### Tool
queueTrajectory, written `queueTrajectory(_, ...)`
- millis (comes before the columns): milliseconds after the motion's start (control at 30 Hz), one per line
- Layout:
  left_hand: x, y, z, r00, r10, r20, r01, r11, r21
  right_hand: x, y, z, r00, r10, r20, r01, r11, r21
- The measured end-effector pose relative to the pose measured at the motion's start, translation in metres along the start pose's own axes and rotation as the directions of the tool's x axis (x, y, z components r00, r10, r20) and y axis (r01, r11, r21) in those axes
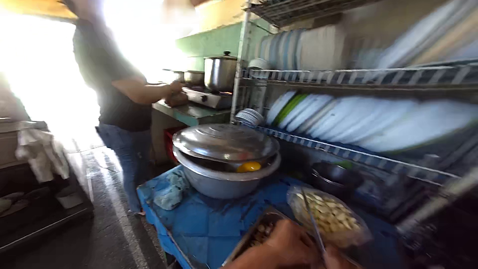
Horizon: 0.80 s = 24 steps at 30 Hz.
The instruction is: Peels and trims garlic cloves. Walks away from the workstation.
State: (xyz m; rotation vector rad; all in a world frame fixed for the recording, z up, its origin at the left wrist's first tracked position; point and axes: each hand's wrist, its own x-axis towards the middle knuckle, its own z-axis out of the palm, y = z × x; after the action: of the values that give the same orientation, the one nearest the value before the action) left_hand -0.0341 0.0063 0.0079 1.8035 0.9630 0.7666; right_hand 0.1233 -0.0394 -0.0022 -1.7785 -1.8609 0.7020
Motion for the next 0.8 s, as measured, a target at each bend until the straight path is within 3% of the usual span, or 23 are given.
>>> queueTrajectory(133,0.004,-0.008,0.004,0.999,-0.043,0.01,0.044,0.998,-0.036,0.003,-0.007,-0.002,0.991,0.118,0.055,-0.119,0.993,0.025)
queueTrajectory(333,0.003,-0.002,0.002,0.978,-0.202,0.045,0.207,0.962,-0.179,0.001,-0.032,-0.009,0.977,0.194,0.092,-0.177,0.969,-0.172)
queueTrajectory(433,0.002,-0.001,0.002,0.975,-0.217,0.039,0.22,0.956,-0.194,0.001,-0.032,-0.009,0.975,0.2,0.092,-0.184,0.969,-0.163)
queueTrajectory(667,0.0,0.005,0.006,0.992,-0.124,0.01,0.122,0.985,0.12,0.009,-0.013,-0.004,0.963,0.237,0.132,-0.249,0.964,0.089)
queueTrajectory(733,0.0,0.005,0.005,0.992,-0.126,0.013,0.124,0.987,0.098,0.007,-0.019,-0.007,0.963,0.239,0.127,-0.246,0.968,0.04)
queueTrajectory(800,-0.001,0.009,0.004,0.98,-0.199,0.012,0.2,0.979,-0.05,0.001,-0.033,-0.01,0.966,0.24,0.099,-0.229,0.967,-0.108)
